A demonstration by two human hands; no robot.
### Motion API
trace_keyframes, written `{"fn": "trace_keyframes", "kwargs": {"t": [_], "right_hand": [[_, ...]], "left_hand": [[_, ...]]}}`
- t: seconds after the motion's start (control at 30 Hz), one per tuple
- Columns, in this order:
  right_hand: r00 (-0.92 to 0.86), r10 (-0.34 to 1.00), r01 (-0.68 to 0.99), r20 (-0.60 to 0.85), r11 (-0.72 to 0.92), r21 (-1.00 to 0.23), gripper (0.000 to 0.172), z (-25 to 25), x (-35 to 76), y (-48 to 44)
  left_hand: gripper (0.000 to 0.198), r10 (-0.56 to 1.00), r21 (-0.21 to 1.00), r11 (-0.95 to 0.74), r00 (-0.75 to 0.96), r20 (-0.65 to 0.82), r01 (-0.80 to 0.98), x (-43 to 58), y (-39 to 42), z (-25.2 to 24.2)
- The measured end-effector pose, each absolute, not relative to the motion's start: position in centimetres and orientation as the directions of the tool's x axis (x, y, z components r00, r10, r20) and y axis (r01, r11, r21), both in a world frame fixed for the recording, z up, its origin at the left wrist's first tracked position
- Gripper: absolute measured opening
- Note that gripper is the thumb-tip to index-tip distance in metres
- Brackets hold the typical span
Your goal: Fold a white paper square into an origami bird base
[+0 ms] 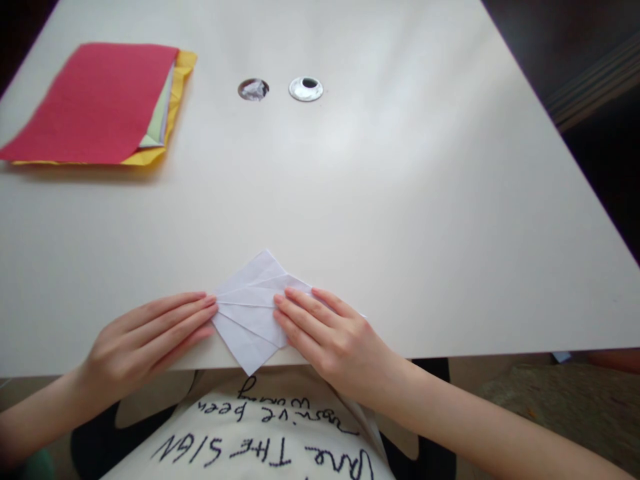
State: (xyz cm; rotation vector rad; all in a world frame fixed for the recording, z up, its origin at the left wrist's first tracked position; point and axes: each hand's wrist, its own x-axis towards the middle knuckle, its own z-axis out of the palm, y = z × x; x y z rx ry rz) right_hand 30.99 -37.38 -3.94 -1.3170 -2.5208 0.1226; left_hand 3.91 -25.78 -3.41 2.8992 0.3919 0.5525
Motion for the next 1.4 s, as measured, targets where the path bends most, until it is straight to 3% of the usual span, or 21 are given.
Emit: {"fn": "trace_keyframes", "kwargs": {"t": [0.2,0.37,0.57,0.97,1.03,1.23,1.4], "right_hand": [[-0.534,0.816,0.791,0.222,0.575,-0.210,0.035,-4.1,31.0,-37.4],[-0.532,0.816,0.793,0.224,0.574,-0.207,0.034,-4.1,31.0,-37.3],[-0.536,0.815,0.791,0.222,0.576,-0.207,0.035,-4.1,31.1,-37.4],[-0.535,0.812,0.784,0.232,0.580,-0.219,0.036,-4.1,31.2,-37.3],[-0.535,0.812,0.783,0.232,0.580,-0.224,0.036,-4.1,31.2,-37.3],[-0.529,0.815,0.788,0.236,0.576,-0.219,0.035,-4.1,31.1,-37.3],[-0.535,0.813,0.792,0.229,0.577,-0.198,0.035,-4.2,31.1,-37.3]], "left_hand": [[0.037,0.242,0.062,-0.970,0.934,0.262,0.234,2.9,-25.3,-3.1],[0.037,0.098,-0.026,-0.994,0.972,0.213,0.106,1.9,-23.3,-3.0],[0.038,-0.016,-0.006,-1.000,0.992,0.126,-0.015,1.9,-21.3,-2.8],[0.027,-0.157,-0.149,-0.982,0.947,0.282,-0.118,2.2,-20.2,-2.3],[0.029,-0.151,-0.135,-0.984,0.947,0.285,-0.116,2.4,-20.3,-2.3],[0.036,-0.080,0.054,-0.994,0.974,0.212,-0.094,2.9,-20.7,-2.6],[0.032,-0.107,-0.005,-0.994,0.977,0.186,-0.108,2.4,-20.8,-2.4]]}}
